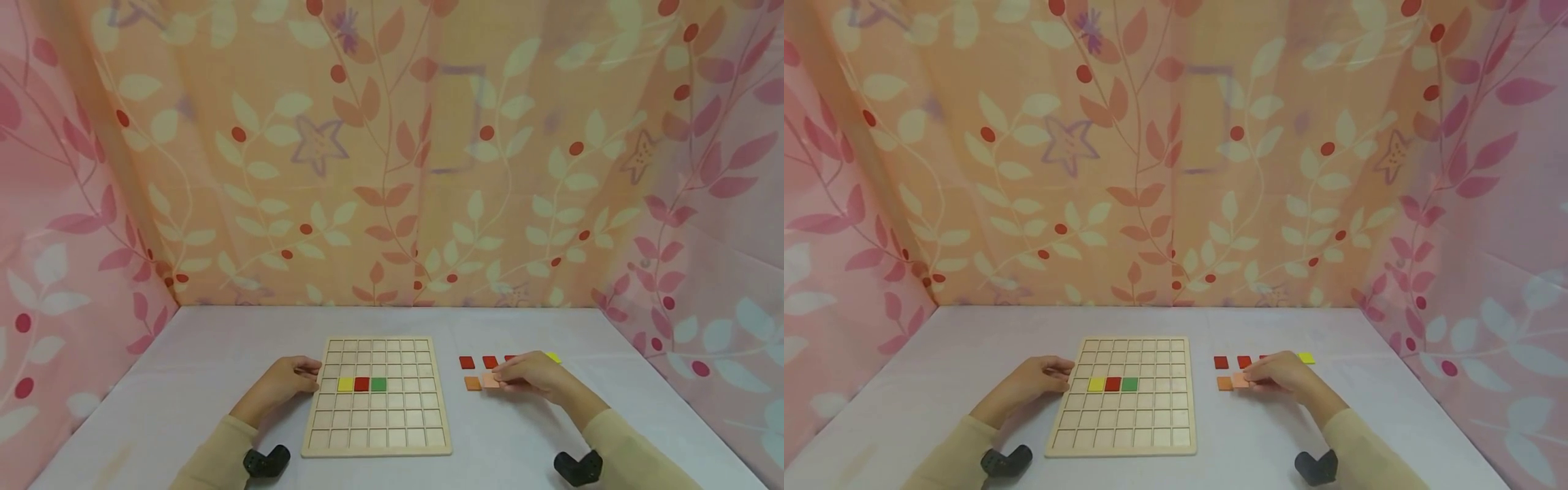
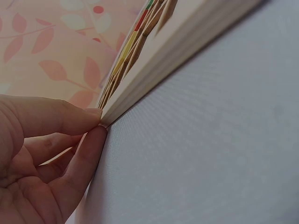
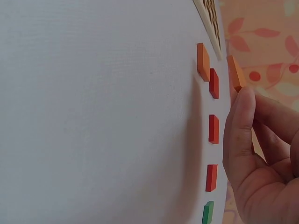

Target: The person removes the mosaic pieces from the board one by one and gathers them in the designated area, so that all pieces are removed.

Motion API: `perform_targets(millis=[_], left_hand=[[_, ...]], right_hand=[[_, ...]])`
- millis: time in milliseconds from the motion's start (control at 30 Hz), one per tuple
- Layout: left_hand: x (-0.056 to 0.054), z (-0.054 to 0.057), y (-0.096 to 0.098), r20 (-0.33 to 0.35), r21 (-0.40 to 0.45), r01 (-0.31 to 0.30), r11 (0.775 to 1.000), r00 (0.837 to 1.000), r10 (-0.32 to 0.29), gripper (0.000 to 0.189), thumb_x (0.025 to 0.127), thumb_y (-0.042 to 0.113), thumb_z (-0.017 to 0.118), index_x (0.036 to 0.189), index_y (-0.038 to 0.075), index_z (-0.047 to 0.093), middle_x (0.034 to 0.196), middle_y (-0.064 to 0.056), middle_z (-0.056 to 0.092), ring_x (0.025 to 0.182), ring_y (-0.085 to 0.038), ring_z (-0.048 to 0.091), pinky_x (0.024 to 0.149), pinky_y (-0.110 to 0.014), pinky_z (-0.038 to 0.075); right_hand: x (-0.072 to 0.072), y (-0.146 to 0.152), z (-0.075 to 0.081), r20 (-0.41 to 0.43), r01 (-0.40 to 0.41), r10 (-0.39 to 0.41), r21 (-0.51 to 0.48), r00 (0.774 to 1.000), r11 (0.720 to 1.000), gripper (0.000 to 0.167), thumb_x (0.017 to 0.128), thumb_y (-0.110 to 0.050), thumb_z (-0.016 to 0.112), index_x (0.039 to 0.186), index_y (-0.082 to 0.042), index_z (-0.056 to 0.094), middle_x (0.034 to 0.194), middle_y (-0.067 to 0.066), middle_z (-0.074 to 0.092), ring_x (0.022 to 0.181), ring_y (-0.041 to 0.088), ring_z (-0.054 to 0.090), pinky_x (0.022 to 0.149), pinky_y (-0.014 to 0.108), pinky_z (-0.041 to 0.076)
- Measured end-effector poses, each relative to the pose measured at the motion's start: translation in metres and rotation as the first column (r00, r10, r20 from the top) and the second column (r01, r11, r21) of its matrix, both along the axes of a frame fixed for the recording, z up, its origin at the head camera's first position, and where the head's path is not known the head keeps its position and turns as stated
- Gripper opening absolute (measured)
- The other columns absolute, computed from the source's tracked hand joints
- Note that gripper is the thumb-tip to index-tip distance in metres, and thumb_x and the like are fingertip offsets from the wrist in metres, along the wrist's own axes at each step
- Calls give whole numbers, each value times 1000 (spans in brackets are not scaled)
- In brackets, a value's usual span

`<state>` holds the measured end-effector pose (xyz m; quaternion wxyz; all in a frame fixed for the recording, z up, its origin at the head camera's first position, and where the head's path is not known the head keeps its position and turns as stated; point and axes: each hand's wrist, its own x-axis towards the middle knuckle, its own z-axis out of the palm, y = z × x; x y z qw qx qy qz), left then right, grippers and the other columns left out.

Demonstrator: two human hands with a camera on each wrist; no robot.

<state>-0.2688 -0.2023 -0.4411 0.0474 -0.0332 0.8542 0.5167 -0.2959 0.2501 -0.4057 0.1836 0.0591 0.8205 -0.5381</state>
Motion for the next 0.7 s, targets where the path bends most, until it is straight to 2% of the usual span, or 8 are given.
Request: perform_targets(millis=[433, 700], left_hand=[[0, 0, 1, 3, 6, -20, 1000, 1000, 20, 41, 75, -10, 73, 115, -10, 65, 99, -13, 70, 84, -15, 63, 74, -28, 53], [1, 1, 0, -6, 7, -8, 1000, 1000, 8, 42, 74, -9, 73, 115, -10, 65, 100, -14, 69, 85, -15, 63, 74, -28, 53]], right_hand=[[-5, 13, -3, 10, 34, -33, -18, 999, 999, 30, 88, -10, 73, 110, 10, 70, 82, 5, 72, 68, 11, 67, 68, 23, 58], [-11, 12, -9, 40, 77, -78, 18, 996, 997, 29, 86, -11, 76, 108, 6, 70, 84, 6, 72, 68, 13, 67, 69, 23, 58]])
